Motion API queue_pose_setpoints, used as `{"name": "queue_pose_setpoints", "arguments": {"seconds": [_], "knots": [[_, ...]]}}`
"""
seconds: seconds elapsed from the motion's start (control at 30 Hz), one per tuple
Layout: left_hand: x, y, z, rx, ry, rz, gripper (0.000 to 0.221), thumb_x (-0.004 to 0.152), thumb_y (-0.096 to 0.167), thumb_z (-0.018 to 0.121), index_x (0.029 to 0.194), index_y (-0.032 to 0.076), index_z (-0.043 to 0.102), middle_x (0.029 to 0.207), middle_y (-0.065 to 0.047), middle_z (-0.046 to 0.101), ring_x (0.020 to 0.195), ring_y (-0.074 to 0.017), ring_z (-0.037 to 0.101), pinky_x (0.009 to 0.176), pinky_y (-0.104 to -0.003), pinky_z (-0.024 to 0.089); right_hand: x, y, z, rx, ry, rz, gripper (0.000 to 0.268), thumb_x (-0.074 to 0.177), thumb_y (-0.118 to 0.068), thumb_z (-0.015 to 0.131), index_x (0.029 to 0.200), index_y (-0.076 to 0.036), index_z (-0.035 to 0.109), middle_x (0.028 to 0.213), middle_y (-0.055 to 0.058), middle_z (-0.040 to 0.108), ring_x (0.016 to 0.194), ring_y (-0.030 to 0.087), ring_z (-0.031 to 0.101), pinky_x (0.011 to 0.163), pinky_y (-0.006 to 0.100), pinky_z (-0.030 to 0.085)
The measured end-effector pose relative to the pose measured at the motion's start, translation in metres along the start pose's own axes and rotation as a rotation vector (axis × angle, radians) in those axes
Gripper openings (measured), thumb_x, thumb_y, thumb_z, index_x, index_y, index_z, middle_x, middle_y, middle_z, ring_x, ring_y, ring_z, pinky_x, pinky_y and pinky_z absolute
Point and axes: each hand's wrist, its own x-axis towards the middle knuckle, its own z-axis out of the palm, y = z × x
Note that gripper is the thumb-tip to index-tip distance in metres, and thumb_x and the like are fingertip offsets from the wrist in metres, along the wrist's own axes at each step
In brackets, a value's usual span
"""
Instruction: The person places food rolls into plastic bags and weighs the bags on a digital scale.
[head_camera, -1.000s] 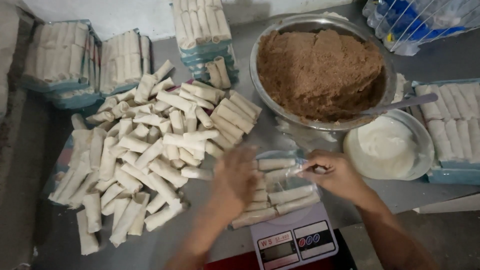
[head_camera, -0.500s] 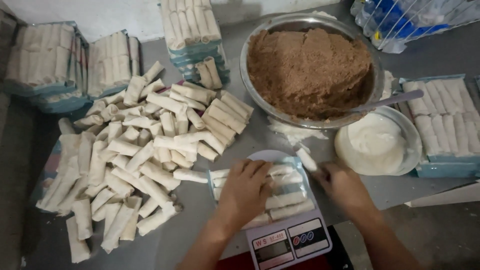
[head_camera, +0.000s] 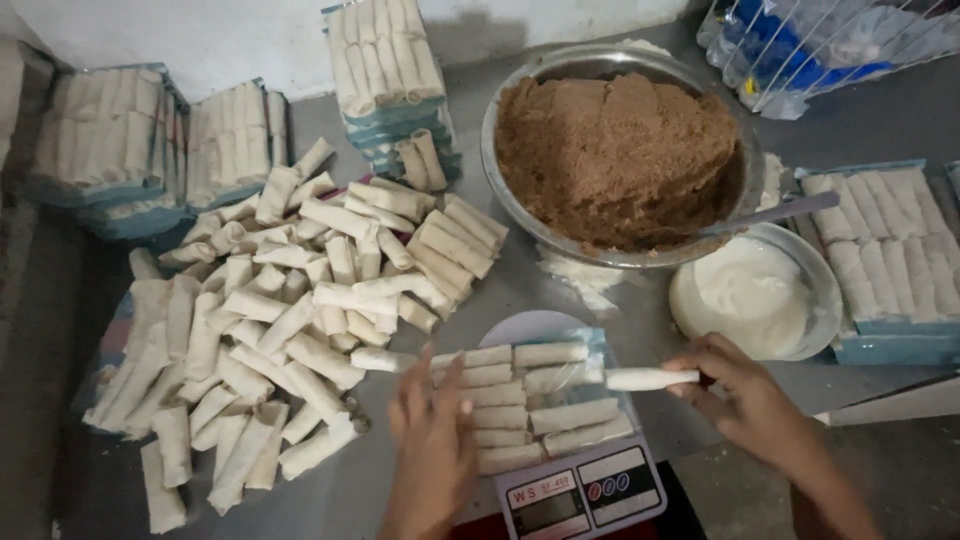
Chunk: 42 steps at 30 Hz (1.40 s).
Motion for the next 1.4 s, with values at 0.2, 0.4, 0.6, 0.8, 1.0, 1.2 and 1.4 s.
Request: {"name": "queue_pose_setpoints", "arguments": {"seconds": [0.2,0.4,0.6,0.8,1.0,1.2,1.4], "knots": [[-0.018,0.006,-0.005,-0.430,-0.146,-0.427,0.065,0.088,0.044,0.038,0.148,0.031,0.018,0.158,-0.004,-0.005,0.144,-0.0244,0.000,0.106,-0.043,0.023,0.002,-0.003,-0.007,0.069,-0.030,-0.090,0.026,0.078,-0.012,0.068,0.104,-0.014,0.071,0.093,0.002,0.062,0.080,0.013,0.062,0.068,0.024,0.045],[-0.017,-0.003,0.013,-0.567,-0.094,-0.373,0.071,0.084,0.046,0.048,0.147,0.024,0.022,0.157,-0.008,0.005,0.142,-0.0228,0.017,0.109,-0.037,0.022,0.015,-0.021,0.017,0.021,-0.062,-0.094,0.028,0.079,-0.026,0.066,0.105,-0.016,0.070,0.094,-0.001,0.065,0.076,0.010,0.064,0.058,0.021,0.052],[-0.019,-0.005,0.017,-0.572,-0.141,-0.426,0.070,0.088,0.035,0.050,0.148,0.027,0.016,0.157,-0.008,0.000,0.145,-0.0231,0.008,0.112,-0.038,0.017,0.025,-0.020,0.001,0.034,-0.195,-0.205,0.030,0.079,-0.011,0.067,0.108,-0.016,0.073,0.095,0.001,0.064,0.080,0.013,0.064,0.068,0.024,0.050],[-0.022,0.005,0.018,-0.578,-0.147,-0.392,0.071,0.087,0.043,0.047,0.148,0.025,0.016,0.154,-0.009,0.007,0.141,-0.0249,0.019,0.110,-0.039,0.022,0.032,-0.036,0.031,0.102,-0.143,-0.338,0.020,0.072,-0.013,0.076,0.092,-0.013,0.070,0.076,-0.002,0.063,0.061,0.007,0.058,0.054,0.018,0.048],[-0.026,0.001,0.026,-0.570,-0.142,-0.370,0.069,0.089,0.037,0.049,0.148,0.024,0.016,0.155,-0.013,0.000,0.144,-0.0256,0.009,0.109,-0.039,0.021,0.042,-0.039,0.034,-0.154,-0.191,-0.188,0.052,0.069,-0.043,0.078,0.104,-0.016,0.051,0.118,0.007,0.041,0.106,0.020,0.053,0.091,0.033,0.045],[-0.030,0.005,0.030,-0.601,-0.112,-0.340,0.067,0.091,0.029,0.049,0.148,0.020,0.015,0.151,-0.012,0.010,0.140,-0.0250,0.021,0.110,-0.039,0.022,0.073,-0.050,0.046,-0.315,-0.328,-0.435,0.085,0.066,-0.063,0.064,0.133,-0.016,0.039,0.119,0.010,0.051,0.110,0.027,0.044,0.088,0.041,0.042],[-0.026,0.011,0.029,-0.653,-0.047,-0.337,0.067,0.092,0.026,0.047,0.148,0.020,0.011,0.153,-0.016,0.004,0.141,-0.0274,0.017,0.109,-0.040,0.021,0.088,-0.052,0.054,-0.349,-0.258,-0.651,0.076,0.073,-0.059,0.068,0.125,-0.007,0.052,0.113,0.013,0.053,0.105,0.028,0.047,0.086,0.041,0.041]]}}
